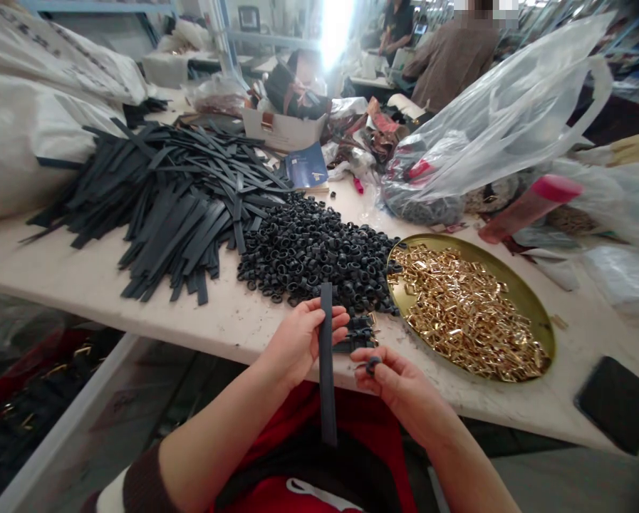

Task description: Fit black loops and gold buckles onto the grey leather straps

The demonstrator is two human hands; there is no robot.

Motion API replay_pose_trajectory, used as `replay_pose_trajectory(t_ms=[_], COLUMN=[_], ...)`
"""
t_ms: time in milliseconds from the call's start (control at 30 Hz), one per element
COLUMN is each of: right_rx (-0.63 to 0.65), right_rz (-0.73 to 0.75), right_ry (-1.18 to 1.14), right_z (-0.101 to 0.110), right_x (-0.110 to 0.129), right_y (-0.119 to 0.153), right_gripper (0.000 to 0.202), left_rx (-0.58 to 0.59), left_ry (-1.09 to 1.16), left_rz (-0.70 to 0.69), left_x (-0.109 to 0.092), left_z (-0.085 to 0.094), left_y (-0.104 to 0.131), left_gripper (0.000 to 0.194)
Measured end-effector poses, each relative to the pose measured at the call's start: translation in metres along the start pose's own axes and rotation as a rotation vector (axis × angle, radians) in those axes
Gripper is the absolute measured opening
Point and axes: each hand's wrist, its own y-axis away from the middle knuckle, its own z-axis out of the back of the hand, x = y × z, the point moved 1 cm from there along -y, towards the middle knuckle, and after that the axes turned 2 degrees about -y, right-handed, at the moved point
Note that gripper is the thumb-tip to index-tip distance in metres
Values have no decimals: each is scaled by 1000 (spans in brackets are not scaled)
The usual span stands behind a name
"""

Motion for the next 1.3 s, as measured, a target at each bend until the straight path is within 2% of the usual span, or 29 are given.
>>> replay_pose_trajectory(t_ms=[100,167,233,333,533,667,733,800,900,1000,1133,1233,1300], right_rx=[70,59,21,-10,-140,-230,-277,-307,-313,-287,-276,-283,-237], right_rz=[-17,17,64,102,109,120,156,202,257,291,371,408,401], right_ry=[84,36,-52,-137,-360,-516,-562,-588,-580,-551,-498,-433,-378], right_z=[-5,-6,-7,-11,-28,-38,-40,-40,-39,-39,-35,-32,-31], right_x=[-18,-24,-25,-26,-41,-50,-49,-45,-37,-34,-35,-38,-40], right_y=[18,23,23,24,31,32,30,29,30,30,27,26,26], right_gripper=[22,20,17,17,19,23,25,28,34,31,26,24,23], left_rx=[-5,14,12,-50,-198,-212,-167,-96,41,90,15,9,19], left_ry=[33,35,50,118,262,248,143,-92,-467,-552,-691,-822,-849], left_rz=[-70,-99,-122,-187,-481,-588,-597,-574,-458,-407,-570,-706,-786], left_x=[1,3,4,-3,-27,-13,2,17,32,38,45,56,63], left_z=[0,1,1,3,8,6,5,5,6,6,7,12,15], left_y=[4,7,10,16,30,39,43,48,57,63,68,66,63], left_gripper=[19,19,20,24,25,25,19,13,18,21,11,8,7])
